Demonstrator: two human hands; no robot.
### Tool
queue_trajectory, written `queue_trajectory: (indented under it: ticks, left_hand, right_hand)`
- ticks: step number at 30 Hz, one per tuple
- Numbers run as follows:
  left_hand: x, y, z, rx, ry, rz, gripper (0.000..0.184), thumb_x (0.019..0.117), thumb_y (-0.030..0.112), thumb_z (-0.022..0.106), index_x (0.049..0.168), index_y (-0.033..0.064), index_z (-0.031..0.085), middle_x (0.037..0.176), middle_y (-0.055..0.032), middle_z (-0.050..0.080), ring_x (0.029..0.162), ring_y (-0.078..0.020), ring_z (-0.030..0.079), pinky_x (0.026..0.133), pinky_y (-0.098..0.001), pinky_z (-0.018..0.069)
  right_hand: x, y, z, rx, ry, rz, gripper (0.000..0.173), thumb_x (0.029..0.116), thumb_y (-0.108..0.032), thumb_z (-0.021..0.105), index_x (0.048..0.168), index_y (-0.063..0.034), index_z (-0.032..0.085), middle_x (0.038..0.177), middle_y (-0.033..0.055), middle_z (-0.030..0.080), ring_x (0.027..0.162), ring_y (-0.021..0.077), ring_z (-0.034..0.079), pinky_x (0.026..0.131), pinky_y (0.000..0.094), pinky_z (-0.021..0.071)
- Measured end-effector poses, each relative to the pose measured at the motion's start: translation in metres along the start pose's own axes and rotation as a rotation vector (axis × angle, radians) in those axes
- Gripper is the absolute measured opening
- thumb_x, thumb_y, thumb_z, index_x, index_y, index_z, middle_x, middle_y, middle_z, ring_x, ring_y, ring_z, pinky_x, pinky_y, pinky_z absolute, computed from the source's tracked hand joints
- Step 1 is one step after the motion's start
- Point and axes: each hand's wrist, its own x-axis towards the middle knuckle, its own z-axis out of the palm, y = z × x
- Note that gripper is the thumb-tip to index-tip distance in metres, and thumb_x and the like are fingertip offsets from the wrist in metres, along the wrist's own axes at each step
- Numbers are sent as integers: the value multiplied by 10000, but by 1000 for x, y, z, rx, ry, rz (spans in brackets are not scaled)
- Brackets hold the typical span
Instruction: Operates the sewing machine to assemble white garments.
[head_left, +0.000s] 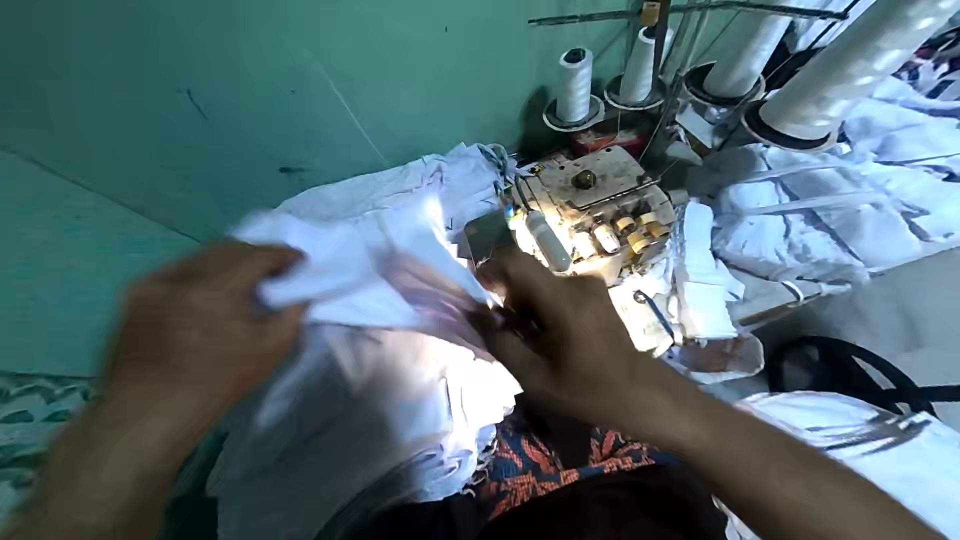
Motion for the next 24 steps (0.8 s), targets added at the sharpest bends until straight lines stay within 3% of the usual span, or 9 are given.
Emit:
queue_trajectory:
  ticks: [3,6,8,12,15,16,18,20,24]
  left_hand:
    - [-3,17,63,-149,-147,43,264,871,176,703,1104,66,762,1091,-176,709,1051,-418,649,858,-647,510]
    - [16,36,117,-538,2,151,299,922,204,508,1044,90,756,1344,-111,651,1365,-308,519,1152,-512,402]
    - [37,63,144,-937,6,140,298,1003,177,433,974,55,703,1439,-128,603,1459,-302,442,1234,-506,333]
    - [63,112,185,-964,-128,73,282,970,106,376,1009,43,648,1164,-70,726,1096,-152,682,949,-391,563]
    - [53,123,209,-652,-146,207,380,955,134,477,1261,-2,656,1306,-108,676,1290,-177,601,1152,-417,440]
    - [43,124,212,-648,-87,214,364,950,139,489,1223,-13,676,1264,-121,695,1259,-188,625,1135,-421,462]
    - [22,128,204,-728,32,114,246,927,153,512,1020,20,697,932,-53,710,880,-95,684,790,-304,577]
    - [3,130,189,-809,5,5,198,954,181,497,941,68,659,756,32,624,667,-11,593,594,-214,512]
    - [-22,127,177,-751,-76,-82,187,951,175,509,962,83,672,756,54,634,660,16,590,587,-187,504]
  right_hand:
    - [-87,60,19,-125,-73,195,295,897,-215,653,1158,-105,734,693,12,666,557,161,622,515,393,537]
    - [-137,97,38,8,18,352,214,978,-286,634,930,-114,753,723,-15,666,621,71,605,584,268,532]
    - [-149,108,46,226,83,541,298,987,-341,665,811,-101,689,719,-28,585,648,40,539,600,212,473]
    - [-159,121,52,506,156,780,208,983,-245,633,893,-66,689,828,-17,598,713,27,556,637,192,486]
    - [-163,125,49,558,182,891,123,974,-151,592,929,-68,671,761,-52,598,623,-2,530,582,167,462]
    - [-163,126,48,573,189,913,112,981,-160,605,930,-81,666,714,-69,585,588,-10,519,557,164,452]
    - [-165,126,43,597,190,940,140,1000,-211,628,959,-90,687,706,-81,610,582,-17,540,551,166,470]
    - [-167,127,42,608,190,962,162,1001,-235,635,951,-90,685,689,-73,606,558,0,542,520,183,472]
    - [-164,130,46,615,203,961,141,1000,-166,600,921,-74,673,683,-56,608,559,11,556,522,189,484]
